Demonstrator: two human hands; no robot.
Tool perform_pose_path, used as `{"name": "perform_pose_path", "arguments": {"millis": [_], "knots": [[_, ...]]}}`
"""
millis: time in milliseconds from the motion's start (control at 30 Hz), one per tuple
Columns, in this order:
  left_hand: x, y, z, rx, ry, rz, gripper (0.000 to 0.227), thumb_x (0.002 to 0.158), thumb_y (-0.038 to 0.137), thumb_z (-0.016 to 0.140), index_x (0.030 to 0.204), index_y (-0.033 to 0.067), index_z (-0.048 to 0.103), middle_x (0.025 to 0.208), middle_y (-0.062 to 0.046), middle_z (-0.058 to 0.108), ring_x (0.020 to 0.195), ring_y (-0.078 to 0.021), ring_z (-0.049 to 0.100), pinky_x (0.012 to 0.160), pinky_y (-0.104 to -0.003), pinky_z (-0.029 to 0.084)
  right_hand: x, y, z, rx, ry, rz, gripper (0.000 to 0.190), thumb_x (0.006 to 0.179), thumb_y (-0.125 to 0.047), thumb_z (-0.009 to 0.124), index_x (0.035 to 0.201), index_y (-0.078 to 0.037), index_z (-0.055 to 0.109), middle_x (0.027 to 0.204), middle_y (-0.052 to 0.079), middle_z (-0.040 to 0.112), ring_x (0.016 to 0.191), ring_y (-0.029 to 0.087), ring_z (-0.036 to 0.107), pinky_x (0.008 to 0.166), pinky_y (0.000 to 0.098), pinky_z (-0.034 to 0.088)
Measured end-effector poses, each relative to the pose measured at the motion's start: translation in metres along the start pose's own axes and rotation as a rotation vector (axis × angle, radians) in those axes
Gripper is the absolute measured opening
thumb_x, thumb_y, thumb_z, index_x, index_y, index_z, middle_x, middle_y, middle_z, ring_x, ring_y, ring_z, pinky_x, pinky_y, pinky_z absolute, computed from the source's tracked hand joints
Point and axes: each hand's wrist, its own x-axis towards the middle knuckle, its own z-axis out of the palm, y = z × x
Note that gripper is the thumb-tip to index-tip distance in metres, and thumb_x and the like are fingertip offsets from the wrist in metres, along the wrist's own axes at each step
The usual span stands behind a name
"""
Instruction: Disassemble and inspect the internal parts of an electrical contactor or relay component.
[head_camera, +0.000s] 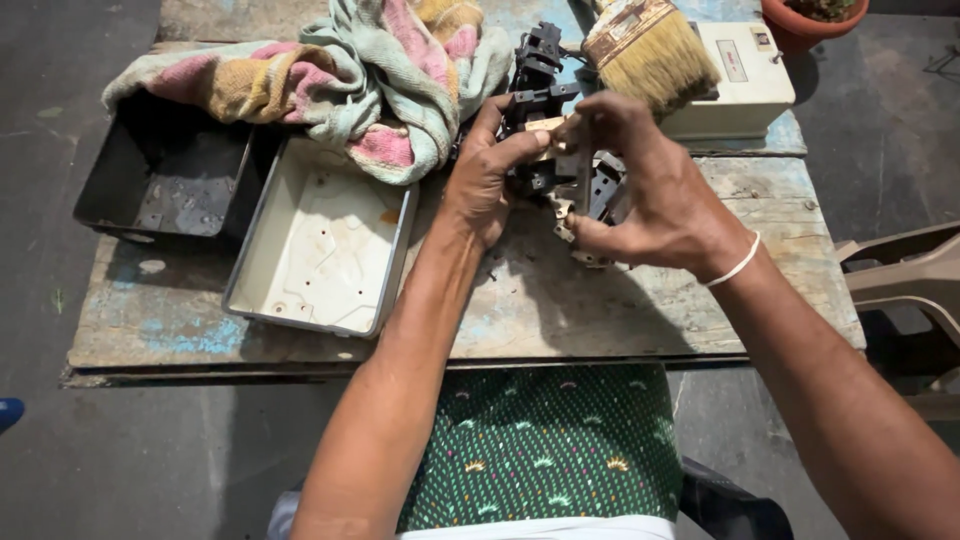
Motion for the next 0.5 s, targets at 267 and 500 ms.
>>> {"name": "perform_pose_path", "arguments": {"millis": [267,500], "knots": [[-0.006,0.009,0.010,-0.098,-0.019,-0.001,0.056,0.076,0.015,0.078,0.126,0.0121,0.054,0.101,-0.010,0.071,0.089,-0.0216,0.071,0.070,-0.040,0.065,0.001,-0.003,-0.004,0.462,0.115,0.282,0.091,0.081,-0.032,0.084,0.151,-0.009,0.031,0.142,0.019,0.055,0.142,0.034,0.058,0.124,0.0504,0.042],[-0.005,0.012,0.010,-0.148,-0.015,0.071,0.049,0.079,0.008,0.076,0.124,0.0076,0.056,0.103,-0.009,0.071,0.089,-0.0220,0.072,0.072,-0.040,0.067,-0.003,-0.020,-0.021,0.799,0.370,0.447,0.090,0.078,-0.033,0.085,0.150,-0.006,0.038,0.138,0.019,0.062,0.132,0.031,0.062,0.120,0.0481,0.053]]}}
